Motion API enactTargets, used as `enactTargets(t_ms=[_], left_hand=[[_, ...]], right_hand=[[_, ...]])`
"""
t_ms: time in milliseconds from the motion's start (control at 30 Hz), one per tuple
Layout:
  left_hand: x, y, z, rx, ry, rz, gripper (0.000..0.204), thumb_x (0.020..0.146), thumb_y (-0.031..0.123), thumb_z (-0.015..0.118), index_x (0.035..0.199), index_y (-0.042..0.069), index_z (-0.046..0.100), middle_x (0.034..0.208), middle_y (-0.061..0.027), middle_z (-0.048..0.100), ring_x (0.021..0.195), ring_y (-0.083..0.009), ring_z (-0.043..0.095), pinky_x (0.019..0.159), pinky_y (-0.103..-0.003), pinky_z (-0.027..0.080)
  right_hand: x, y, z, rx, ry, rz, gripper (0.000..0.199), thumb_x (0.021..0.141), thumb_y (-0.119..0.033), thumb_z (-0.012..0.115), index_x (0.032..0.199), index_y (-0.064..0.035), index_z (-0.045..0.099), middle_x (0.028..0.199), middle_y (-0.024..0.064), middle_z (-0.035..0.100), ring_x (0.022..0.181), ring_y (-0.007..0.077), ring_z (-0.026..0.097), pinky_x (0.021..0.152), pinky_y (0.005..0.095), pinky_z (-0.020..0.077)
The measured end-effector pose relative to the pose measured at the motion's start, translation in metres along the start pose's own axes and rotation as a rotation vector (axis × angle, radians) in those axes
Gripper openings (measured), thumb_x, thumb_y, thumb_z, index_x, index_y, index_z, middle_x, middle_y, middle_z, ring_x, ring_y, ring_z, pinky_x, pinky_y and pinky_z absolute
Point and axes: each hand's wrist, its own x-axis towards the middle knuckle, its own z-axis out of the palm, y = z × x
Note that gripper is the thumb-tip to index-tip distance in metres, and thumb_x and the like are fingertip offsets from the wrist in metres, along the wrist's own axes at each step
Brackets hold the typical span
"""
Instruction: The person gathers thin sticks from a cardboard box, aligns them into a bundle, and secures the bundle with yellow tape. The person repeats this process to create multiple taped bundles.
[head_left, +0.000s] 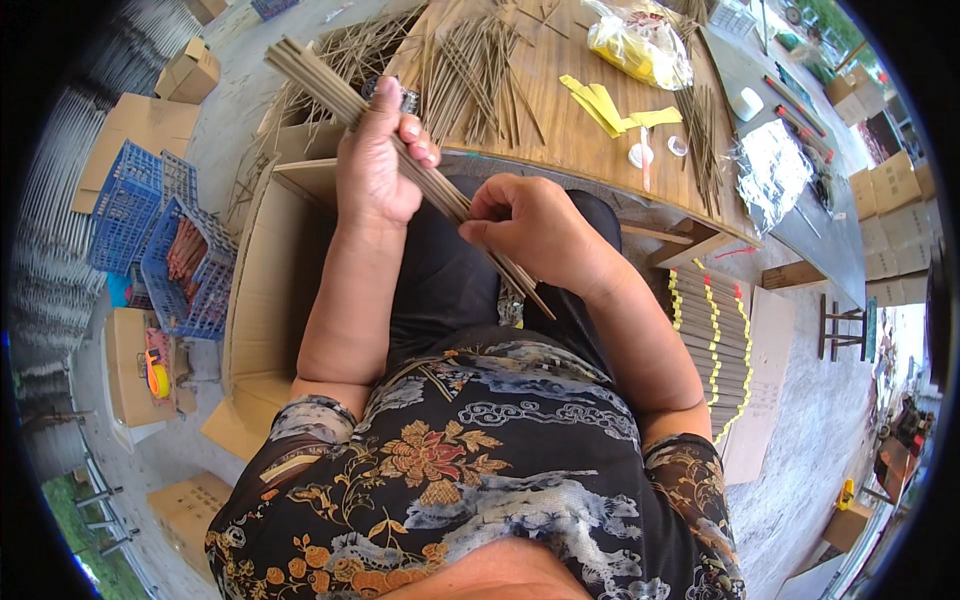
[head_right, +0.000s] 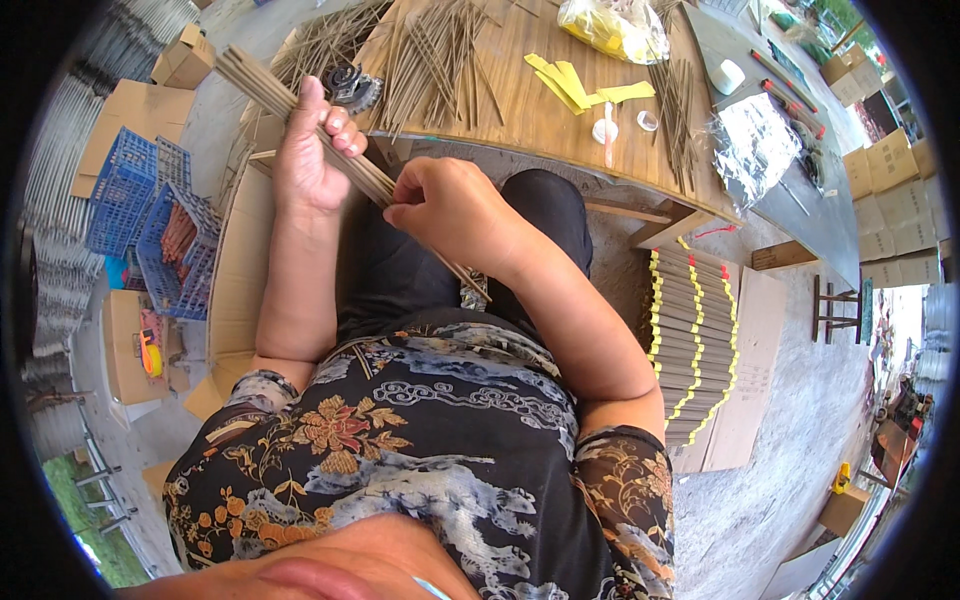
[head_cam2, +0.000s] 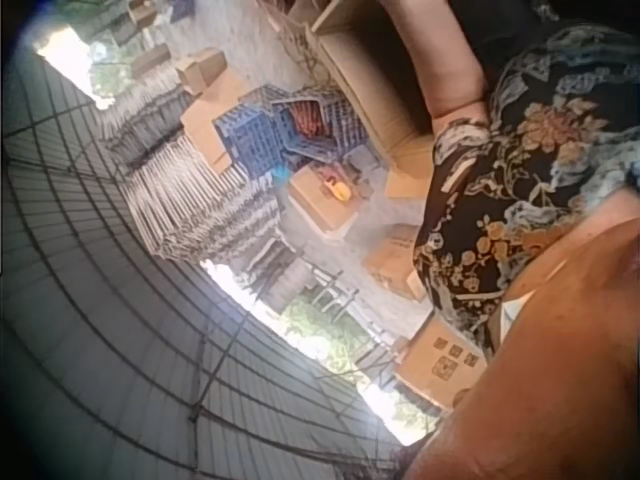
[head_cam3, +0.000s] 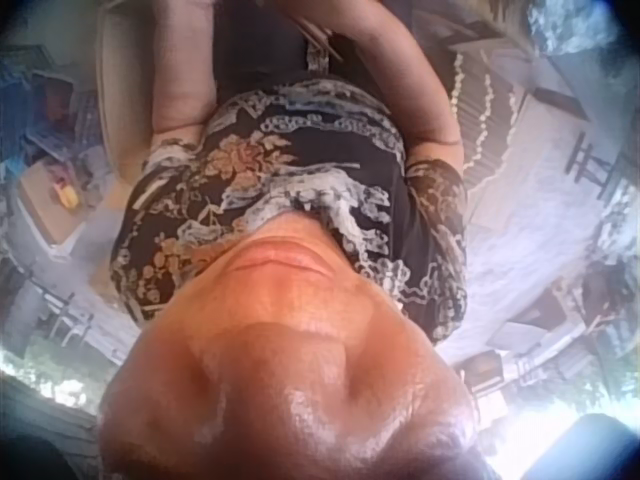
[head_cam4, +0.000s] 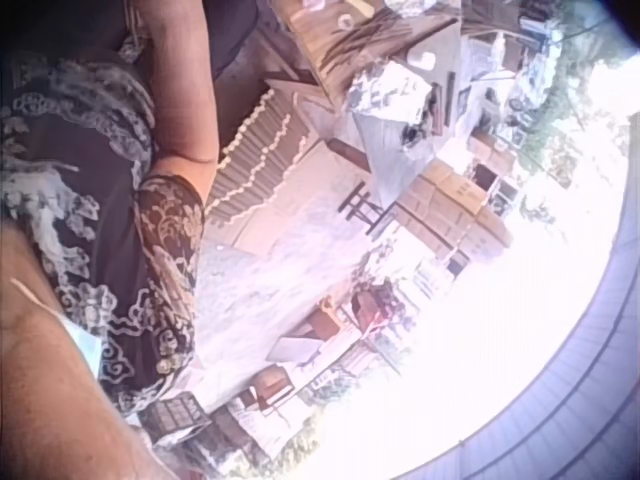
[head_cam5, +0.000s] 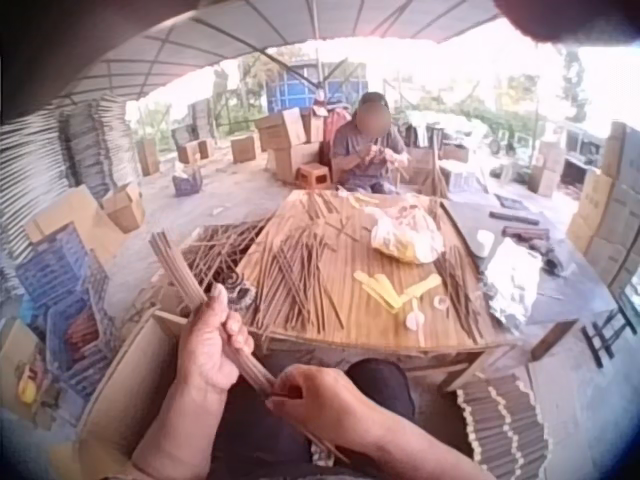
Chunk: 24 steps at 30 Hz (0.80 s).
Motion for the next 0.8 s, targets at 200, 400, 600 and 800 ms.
enactTargets(t_ms=[200, 400, 600, 800], left_hand=[[0.022, 0.019, -0.024, -0.069, 0.088, 0.028, 0.036, 0.077, 0.035, 0.065, 0.062, 0.015, 0.04, 0.052, 0.001, 0.043, 0.044, -0.0103, 0.042, 0.042, -0.024, 0.036], [0.042, 0.037, -0.052, -0.141, 0.148, 0.083, 0.038, 0.081, 0.033, 0.061, 0.058, 0.014, 0.037, 0.051, 0.0, 0.044, 0.042, -0.0101, 0.041, 0.04, -0.024, 0.035], [0.053, 0.03, -0.064, -0.223, 0.043, 0.027, 0.038, 0.085, 0.03, 0.057, 0.056, 0.014, 0.039, 0.051, 0.0003, 0.043, 0.041, -0.0094, 0.04, 0.039, -0.024, 0.034], [0.064, 0.02, -0.075, -0.251, -0.028, -0.013, 0.037, 0.086, 0.03, 0.055, 0.057, 0.013, 0.04, 0.051, 0.0014, 0.043, 0.041, -0.0083, 0.039, 0.039, -0.023, 0.033]], right_hand=[[-0.014, 0.008, -0.017, -0.066, -0.101, 0.033, 0.018, 0.072, -0.012, 0.065, 0.076, 0.0029, 0.057, 0.064, 0.0071, 0.057, 0.059, 0.0101, 0.051, 0.056, 0.0265, 0.0428], [-0.036, 0.025, -0.045, 0.035, -0.235, 0.173, 0.015, 0.072, -0.01, 0.065, 0.076, 0.0021, 0.057, 0.065, 0.0056, 0.056, 0.061, 0.0111, 0.052, 0.055, 0.0254, 0.041], [-0.007, 0.06, -0.068, 0.276, -0.044, 0.376, 0.015, 0.075, -0.014, 0.067, 0.076, -0.002, 0.058, 0.066, -0.0021, 0.054, 0.06, 0.0048, 0.048, 0.053, 0.0188, 0.038], [0.085, 0.099, -0.076, 0.208, 0.045, 0.403, 0.018, 0.076, -0.02, 0.066, 0.074, -0.0047, 0.056, 0.063, -0.0028, 0.051, 0.055, 0.0046, 0.045, 0.051, 0.0194, 0.0376]])
